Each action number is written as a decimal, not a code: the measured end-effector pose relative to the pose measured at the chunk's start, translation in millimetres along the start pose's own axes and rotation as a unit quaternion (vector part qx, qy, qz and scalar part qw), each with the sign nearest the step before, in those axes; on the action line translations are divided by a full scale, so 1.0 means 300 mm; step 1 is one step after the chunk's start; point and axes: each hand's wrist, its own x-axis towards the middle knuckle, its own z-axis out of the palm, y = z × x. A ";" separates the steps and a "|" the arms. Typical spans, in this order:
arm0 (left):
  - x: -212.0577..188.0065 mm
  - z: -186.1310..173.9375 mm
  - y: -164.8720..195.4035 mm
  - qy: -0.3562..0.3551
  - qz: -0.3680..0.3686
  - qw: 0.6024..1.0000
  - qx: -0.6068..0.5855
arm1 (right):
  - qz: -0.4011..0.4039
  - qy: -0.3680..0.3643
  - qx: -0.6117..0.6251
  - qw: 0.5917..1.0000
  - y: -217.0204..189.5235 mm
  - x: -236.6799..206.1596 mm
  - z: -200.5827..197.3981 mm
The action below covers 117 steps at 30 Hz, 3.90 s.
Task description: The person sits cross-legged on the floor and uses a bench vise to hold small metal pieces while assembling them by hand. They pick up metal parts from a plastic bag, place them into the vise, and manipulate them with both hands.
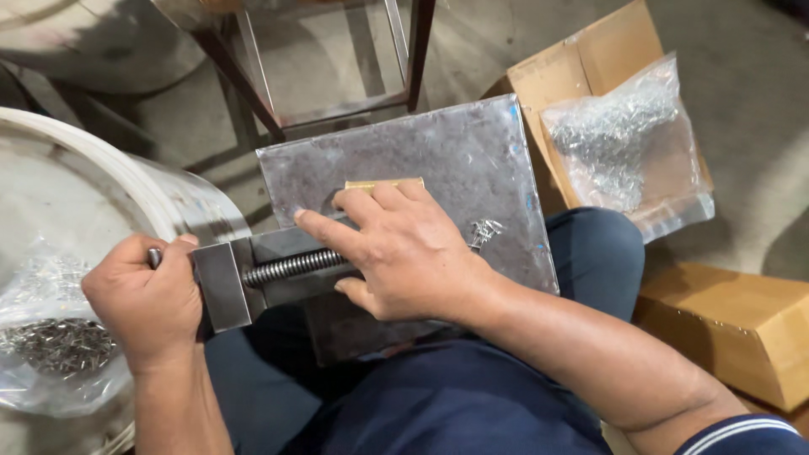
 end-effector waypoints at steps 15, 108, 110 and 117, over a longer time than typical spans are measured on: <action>0.052 0.014 0.095 0.010 0.036 0.997 0.062 | -0.065 -0.093 0.016 0.993 0.253 0.143 -0.092; -0.060 0.247 0.490 -0.432 0.226 0.811 0.324 | -0.055 0.185 0.603 0.774 0.110 -0.058 0.010; -0.064 0.246 0.492 -0.428 0.236 0.812 0.317 | -0.072 0.199 0.604 0.768 0.113 -0.065 0.011; -0.072 0.216 0.526 -0.417 0.243 0.823 0.300 | -0.085 0.188 0.601 0.772 0.088 -0.102 0.035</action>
